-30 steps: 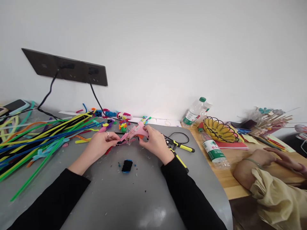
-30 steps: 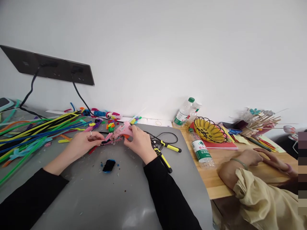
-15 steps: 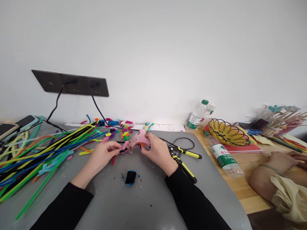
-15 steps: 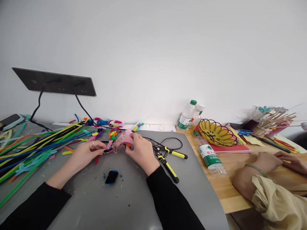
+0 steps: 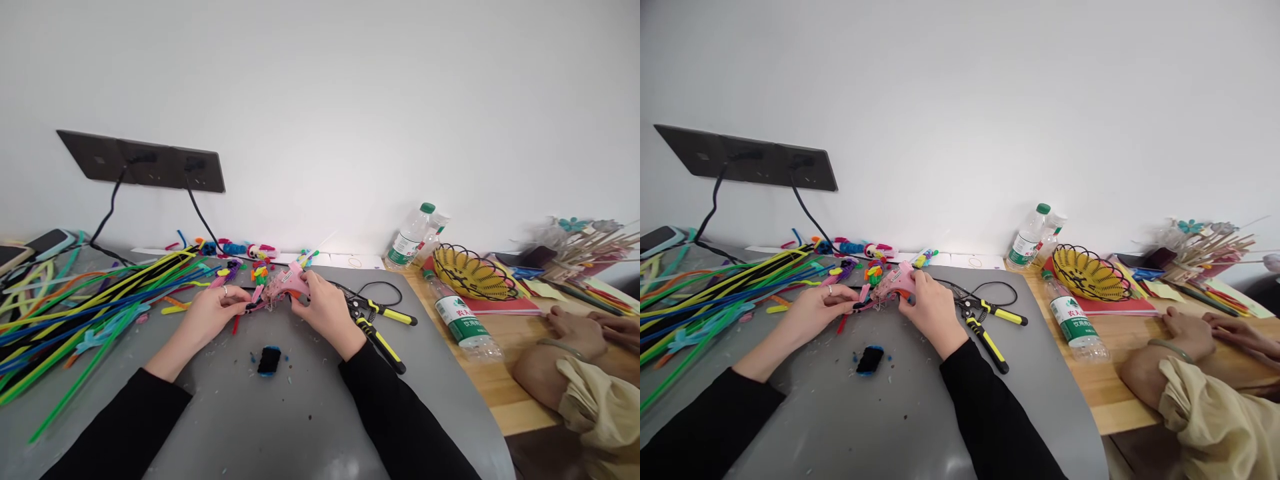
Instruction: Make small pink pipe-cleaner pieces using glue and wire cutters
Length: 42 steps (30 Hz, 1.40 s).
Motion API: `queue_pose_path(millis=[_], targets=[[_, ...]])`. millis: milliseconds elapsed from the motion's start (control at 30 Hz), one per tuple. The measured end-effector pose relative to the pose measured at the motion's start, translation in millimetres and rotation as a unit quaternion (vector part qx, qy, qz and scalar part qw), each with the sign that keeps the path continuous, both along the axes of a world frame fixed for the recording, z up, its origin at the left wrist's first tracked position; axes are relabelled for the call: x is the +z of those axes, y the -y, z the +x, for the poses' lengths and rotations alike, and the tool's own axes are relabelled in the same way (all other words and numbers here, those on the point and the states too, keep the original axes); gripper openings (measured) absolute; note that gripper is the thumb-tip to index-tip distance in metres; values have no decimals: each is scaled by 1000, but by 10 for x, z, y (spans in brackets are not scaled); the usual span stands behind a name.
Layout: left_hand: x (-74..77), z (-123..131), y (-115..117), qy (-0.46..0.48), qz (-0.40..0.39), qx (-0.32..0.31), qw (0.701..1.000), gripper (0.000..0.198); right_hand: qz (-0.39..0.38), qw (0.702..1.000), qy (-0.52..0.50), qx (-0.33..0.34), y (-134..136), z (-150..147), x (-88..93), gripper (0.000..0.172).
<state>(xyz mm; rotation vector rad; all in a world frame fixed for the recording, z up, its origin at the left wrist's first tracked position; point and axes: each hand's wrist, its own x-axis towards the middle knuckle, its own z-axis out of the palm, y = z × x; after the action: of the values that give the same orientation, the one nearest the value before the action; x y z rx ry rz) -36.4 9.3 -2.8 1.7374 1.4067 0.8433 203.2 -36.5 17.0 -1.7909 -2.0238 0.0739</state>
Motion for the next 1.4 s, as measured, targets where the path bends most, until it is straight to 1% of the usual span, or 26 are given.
queue_pose_path(millis=[167, 533, 933, 1167, 1400], targets=[[24, 3, 6, 6, -4, -3, 1000, 43, -10, 1000, 4, 1, 1, -3, 4, 37], [-12, 14, -1, 15, -12, -9, 1000, 43, -41, 999, 3, 8, 3, -9, 64, 38], [-45, -8, -19, 15, -8, -11, 1000, 42, -15, 1000, -2, 16, -10, 20, 26, 31], [-16, 5, 2, 7, -5, -9, 1000, 41, -20, 1000, -3, 17, 5, 20, 58, 35], [-6, 19, 0, -8, 11, 0, 1000, 40, -15, 1000, -9, 24, 1, 33, 56, 31]])
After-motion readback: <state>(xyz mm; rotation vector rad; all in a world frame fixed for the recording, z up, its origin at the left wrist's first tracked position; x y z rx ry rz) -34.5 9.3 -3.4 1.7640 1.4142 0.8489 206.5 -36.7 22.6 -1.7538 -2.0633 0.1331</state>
